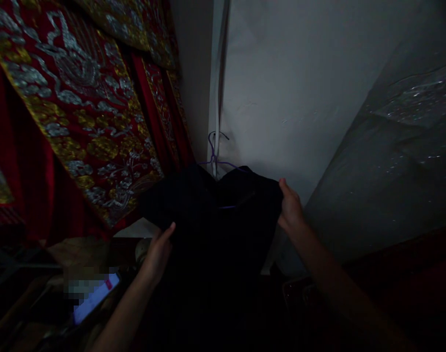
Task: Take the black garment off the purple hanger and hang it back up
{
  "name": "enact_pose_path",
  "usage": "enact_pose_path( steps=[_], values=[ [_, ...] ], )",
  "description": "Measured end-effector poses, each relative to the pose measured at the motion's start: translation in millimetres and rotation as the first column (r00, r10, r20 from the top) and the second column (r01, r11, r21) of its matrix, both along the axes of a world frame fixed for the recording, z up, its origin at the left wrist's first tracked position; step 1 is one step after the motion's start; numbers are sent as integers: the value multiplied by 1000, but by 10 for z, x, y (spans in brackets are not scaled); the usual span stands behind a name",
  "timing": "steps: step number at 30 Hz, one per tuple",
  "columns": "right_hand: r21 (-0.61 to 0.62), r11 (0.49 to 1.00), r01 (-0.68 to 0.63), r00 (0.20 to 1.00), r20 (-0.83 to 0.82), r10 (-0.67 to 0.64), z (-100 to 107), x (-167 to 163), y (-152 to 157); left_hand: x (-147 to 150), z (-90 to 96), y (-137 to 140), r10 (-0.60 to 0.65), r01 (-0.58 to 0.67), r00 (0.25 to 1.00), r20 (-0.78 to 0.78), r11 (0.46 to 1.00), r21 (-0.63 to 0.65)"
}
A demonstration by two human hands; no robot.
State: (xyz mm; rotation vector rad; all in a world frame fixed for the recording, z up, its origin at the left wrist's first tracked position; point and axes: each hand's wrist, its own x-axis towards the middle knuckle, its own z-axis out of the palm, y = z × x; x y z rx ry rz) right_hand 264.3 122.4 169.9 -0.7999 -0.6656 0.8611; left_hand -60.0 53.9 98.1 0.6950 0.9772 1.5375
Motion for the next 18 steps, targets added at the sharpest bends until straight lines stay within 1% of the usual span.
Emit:
enact_pose_path(
  steps=[2, 4, 6, 9, 10, 12, 13, 15, 16, 17, 18],
  values=[
    [-15, 1000, -22, 1000, -4, 22, -43, -3, 28, 134, -151, -42, -63, 63, 998, 6, 994, -94],
    [-6, 1000, -23, 1000, 11, 23, -76, 5, 50, 252, -215, -77, -120, 120, 993, 14, 979, -162],
    [3, 1000, -19, 999, 37, 19, -119, 10, 61, 340, -193, -105, -144, 147, 989, 25, 972, -182],
    [-20, 1000, 14, 998, 67, -12, -243, -4, 48, 410, -79, -136, -120, 128, 991, 50, 973, -194],
    [-40, 998, 53, 995, 87, -50, -304, -18, 27, 420, -45, -146, -102, 111, 993, 54, 972, -207],
    [-61, 979, 194, 968, 172, -181, -452, -74, -63, 428, -11, -173, -75, 83, 996, 45, 970, -229],
    [-45, 960, 278, 936, 237, -260, -536, -124, -136, 429, -12, -192, -63, 69, 997, 34, 970, -235],
    [39, 906, 421, 842, 355, -407, -711, -284, -331, 433, -44, -244, -51, 52, 999, 10, 970, -236],
    [82, 894, 441, 808, 398, -435, -796, -393, -441, 437, -68, -277, -46, 47, 999, 7, 971, -236],
    [98, 891, 443, 793, 420, -441, -874, -518, -548, 444, -92, -315, -48, 50, 999, 13, 970, -239],
    [72, 919, 388, 816, 437, -379, -941, -651, -642, 453, -114, -357, -55, 60, 998, 28, 967, -247]
  ],
)
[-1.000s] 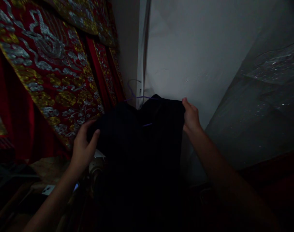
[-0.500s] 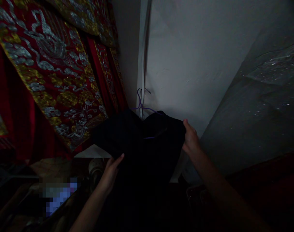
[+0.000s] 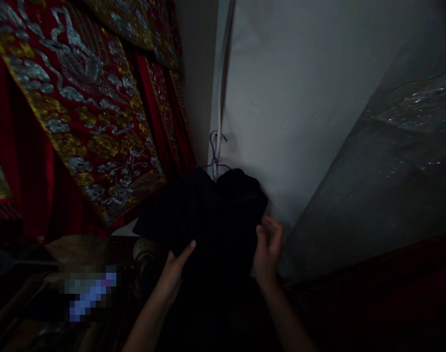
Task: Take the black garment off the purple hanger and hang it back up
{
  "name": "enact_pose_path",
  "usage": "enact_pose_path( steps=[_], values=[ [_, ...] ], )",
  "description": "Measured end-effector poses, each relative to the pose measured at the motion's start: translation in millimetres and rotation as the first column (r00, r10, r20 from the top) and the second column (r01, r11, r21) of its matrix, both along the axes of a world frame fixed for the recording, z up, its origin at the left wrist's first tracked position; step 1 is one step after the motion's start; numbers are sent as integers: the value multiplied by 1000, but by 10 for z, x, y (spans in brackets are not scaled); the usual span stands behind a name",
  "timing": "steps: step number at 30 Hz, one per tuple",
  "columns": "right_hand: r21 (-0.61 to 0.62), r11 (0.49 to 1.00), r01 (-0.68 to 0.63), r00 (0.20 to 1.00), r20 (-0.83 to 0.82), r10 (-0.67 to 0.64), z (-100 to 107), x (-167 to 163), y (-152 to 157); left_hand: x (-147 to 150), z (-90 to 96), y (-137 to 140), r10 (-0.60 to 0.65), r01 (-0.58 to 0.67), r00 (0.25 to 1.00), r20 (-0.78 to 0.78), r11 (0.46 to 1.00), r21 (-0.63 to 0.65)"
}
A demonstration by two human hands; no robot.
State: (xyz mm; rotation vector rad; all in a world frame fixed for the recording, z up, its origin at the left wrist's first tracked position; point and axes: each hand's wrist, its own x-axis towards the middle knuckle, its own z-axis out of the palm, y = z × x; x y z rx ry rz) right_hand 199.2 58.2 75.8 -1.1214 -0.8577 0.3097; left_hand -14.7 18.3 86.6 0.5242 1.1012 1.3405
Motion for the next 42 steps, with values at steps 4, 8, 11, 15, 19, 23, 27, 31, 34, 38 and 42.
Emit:
enact_pose_path(
  steps=[4, 8, 11, 15, 19, 23, 27, 31, 34, 38, 42],
  values=[
    [-249, 848, -468, 884, -114, 454, -107, -466, -133, 37, -66, -173, -11, 13, 999, 50, 1000, -26],
    [-387, 733, -559, 814, -88, 574, 0, -679, -7, 25, -125, -290, 1, 0, 999, 45, 1000, -14],
    [-343, 743, -574, 794, -13, 607, 67, -767, 10, -7, -155, -329, 18, -17, 999, 46, 1000, -20],
    [-324, 799, -506, 847, -14, 531, -3, -846, -75, -29, -163, -334, 44, -44, 999, 23, 999, -17],
    [-343, 838, -423, 903, -83, 422, -164, -813, -184, -42, -228, -291, 142, -141, 990, 20, 990, -16],
    [-319, 828, -461, 886, -217, 409, -227, -759, -386, -57, -396, -250, 355, -326, 914, -196, 931, 166],
    [-335, 799, -499, 863, -274, 424, -150, -805, -630, -9, -476, -295, 681, -434, 618, -394, 713, 551],
    [-365, 713, -599, 801, -269, 535, -36, -863, -751, 112, -390, -427, 293, -5, 789, -540, 882, 471],
    [-352, 719, -600, 800, -245, 548, 28, -831, -763, 196, -301, -512, 30, 209, 836, -547, 905, 370],
    [-362, 682, -635, 771, -245, 588, 60, -755, -765, 229, -215, -515, 35, 251, 809, -586, 882, 398],
    [-340, 666, -664, 746, -253, 616, 24, -751, -770, 227, -175, -474, 112, 283, 731, -673, 848, 448]
  ],
)
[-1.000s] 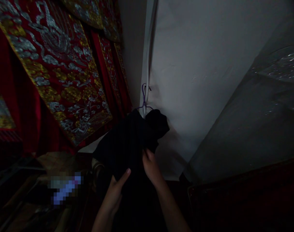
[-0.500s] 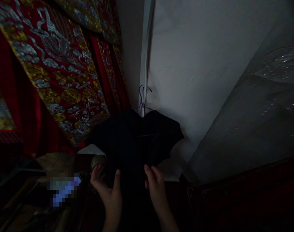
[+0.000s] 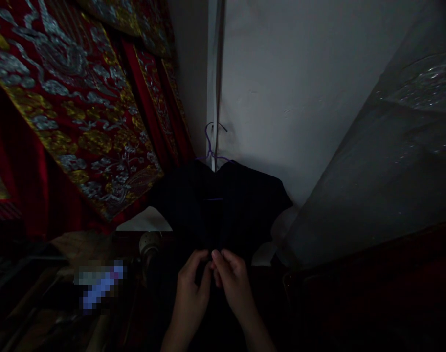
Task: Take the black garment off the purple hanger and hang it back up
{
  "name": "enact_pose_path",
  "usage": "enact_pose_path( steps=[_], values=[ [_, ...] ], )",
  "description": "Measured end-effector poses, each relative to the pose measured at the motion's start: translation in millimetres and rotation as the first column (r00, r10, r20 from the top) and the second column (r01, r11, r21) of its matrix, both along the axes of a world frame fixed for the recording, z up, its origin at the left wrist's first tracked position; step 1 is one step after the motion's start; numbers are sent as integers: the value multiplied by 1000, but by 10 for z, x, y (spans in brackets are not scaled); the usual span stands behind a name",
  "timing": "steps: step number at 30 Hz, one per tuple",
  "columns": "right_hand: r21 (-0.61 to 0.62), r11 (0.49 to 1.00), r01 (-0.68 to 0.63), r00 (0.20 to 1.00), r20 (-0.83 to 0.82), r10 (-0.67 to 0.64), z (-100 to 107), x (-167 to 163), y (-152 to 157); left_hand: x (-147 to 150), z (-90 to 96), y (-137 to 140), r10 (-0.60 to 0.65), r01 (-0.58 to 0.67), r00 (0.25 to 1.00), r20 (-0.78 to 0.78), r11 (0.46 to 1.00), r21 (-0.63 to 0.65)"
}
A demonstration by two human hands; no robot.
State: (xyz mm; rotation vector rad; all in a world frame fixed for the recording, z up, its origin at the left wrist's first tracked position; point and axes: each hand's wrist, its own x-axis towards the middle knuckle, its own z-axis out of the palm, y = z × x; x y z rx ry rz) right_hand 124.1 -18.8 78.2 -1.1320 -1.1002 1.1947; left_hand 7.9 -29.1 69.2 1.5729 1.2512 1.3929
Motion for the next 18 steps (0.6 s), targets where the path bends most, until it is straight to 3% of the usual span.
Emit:
enact_pose_path(
  steps=[9, 13, 18],
  values=[
    [-5, 1000, -17, 998, -58, 17, 69, 18, -21, 70, -22, -13, 53, -50, 997, -56, 997, 54],
    [-29, 1000, 8, 998, -69, -10, 117, 30, 1, 125, -46, -15, 16, -13, 998, -53, 998, 67],
    [-23, 998, -66, 997, -45, 65, 297, 61, 248, 113, -96, 49, 8, 1, 996, -85, 995, 104]
  ],
)
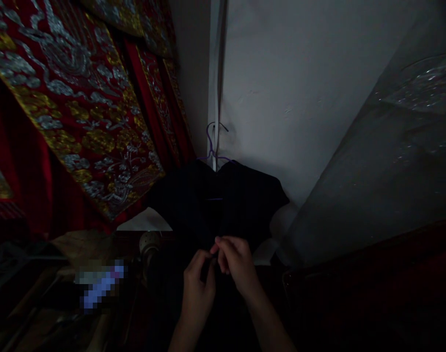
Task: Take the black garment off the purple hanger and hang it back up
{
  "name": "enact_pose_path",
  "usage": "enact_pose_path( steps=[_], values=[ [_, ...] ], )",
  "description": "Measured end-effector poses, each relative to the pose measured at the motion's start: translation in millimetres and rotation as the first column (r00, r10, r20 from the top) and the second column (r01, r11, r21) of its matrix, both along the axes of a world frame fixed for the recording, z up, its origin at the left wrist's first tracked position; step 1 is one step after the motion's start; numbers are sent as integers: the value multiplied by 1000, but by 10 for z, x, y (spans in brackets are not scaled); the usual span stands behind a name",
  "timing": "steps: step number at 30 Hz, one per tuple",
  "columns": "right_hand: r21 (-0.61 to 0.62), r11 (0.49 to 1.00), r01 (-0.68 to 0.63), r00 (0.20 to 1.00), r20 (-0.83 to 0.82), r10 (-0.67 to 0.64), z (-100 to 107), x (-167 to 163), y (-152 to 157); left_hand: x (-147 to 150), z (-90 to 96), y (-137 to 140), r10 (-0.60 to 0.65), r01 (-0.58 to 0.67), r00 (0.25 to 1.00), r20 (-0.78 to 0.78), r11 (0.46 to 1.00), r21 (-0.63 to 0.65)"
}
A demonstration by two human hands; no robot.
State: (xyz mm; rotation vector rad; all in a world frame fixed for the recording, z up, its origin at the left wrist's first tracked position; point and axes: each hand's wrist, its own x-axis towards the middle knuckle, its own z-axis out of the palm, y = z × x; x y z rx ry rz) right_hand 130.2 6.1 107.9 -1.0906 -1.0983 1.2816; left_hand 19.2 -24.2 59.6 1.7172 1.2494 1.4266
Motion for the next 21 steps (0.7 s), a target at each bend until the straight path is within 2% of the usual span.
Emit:
enact_pose_path(
  steps=[3, 7, 10, 12, 14, 16, 21],
  values=[
    [78, 997, 0, 1000, -9, 1, 270, 30, 329, -13, -71, 100, 47, -45, 998, -35, 997, 62],
    [217, 972, 92, 993, -87, -75, 753, 37, 780, 30, -244, 283, 70, -61, 994, -90, 993, 99],
    [307, 938, 158, 981, -158, -114, 1069, 35, 923, 73, -365, 407, 31, -23, 990, -138, 998, 61],
    [375, 893, 247, 960, -220, -173, 1189, 65, 912, 85, -386, 450, -17, 20, 989, -148, 1000, 20],
    [429, 846, 316, 942, -247, -227, 1198, 124, 865, 85, -340, 455, -53, 53, 989, -140, 999, -7],
    [449, 832, 325, 943, -214, -254, 1085, 192, 829, 85, -250, 437, -95, 93, 985, -147, 996, -20],
    [406, 902, 146, 977, 85, -196, 555, 293, 910, 127, -124, 393, -165, 160, 970, -179, 986, -41]
  ],
)
